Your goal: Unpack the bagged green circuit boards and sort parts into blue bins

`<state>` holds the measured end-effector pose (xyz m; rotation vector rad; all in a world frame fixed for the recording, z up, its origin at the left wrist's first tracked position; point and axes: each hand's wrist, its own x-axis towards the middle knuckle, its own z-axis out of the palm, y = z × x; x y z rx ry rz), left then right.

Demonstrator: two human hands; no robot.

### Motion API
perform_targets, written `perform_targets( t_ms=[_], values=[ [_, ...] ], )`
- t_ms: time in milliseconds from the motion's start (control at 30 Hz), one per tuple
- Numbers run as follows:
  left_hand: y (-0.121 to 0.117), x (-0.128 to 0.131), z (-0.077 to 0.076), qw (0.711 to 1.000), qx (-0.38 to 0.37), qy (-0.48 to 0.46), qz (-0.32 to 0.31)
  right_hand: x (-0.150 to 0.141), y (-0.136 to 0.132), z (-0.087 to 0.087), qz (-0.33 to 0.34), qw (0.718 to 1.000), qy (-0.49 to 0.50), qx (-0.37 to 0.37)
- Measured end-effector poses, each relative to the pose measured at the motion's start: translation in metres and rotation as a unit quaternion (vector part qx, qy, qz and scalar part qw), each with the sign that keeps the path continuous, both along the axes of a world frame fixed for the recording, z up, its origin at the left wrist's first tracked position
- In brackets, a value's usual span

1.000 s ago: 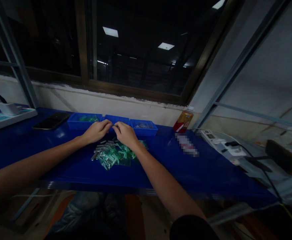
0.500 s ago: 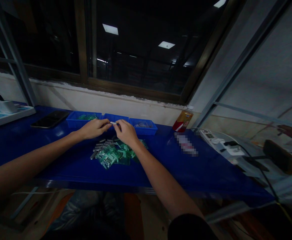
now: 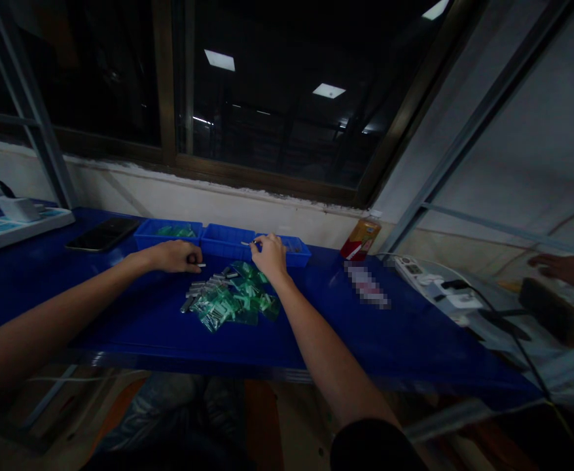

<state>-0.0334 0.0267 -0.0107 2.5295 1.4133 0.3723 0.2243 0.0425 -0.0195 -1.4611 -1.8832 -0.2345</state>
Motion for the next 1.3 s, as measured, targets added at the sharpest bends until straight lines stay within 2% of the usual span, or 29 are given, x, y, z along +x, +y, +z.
perform_targets(
  t_ms=[167,267,367,467,533,733,867,1000,1167,1300],
  values=[
    [-0.003,0.005,-0.003,0.999,0.019,0.029,0.021,0.000,0.001,0.000,-0.009,1.000,0.005,-0.009],
    [-0.008,0.013,-0.004,0.998,0.052,0.031,0.024,-0.003,-0.006,0.004,0.002,1.000,0.006,0.015],
    [-0.013,0.022,-0.002,0.997,0.073,0.012,0.012,-0.015,-0.019,0.010,0.101,0.995,-0.011,0.018],
    [-0.017,0.028,-0.001,0.996,0.089,-0.012,0.000,-0.030,-0.032,0.011,0.223,0.973,-0.064,-0.016],
    [-0.018,0.031,0.000,0.995,0.098,-0.028,-0.006,-0.039,-0.038,0.010,0.256,0.963,-0.084,-0.030],
    [-0.020,0.032,0.004,0.991,0.081,-0.099,-0.033,-0.044,-0.040,0.007,0.244,0.968,-0.053,-0.033],
    [-0.025,0.032,0.008,0.974,0.142,-0.164,-0.060,-0.042,-0.039,0.009,0.235,0.971,-0.030,-0.023],
    [-0.027,0.033,0.010,0.971,0.163,-0.157,-0.072,-0.043,-0.038,0.010,0.237,0.971,-0.027,-0.031],
    [-0.025,0.033,0.011,0.977,0.135,-0.161,-0.036,-0.042,-0.043,0.011,0.230,0.973,0.013,-0.027],
    [-0.023,0.034,0.008,0.975,0.065,-0.207,-0.042,-0.041,-0.045,0.013,0.252,0.968,-0.002,-0.011]
  ],
)
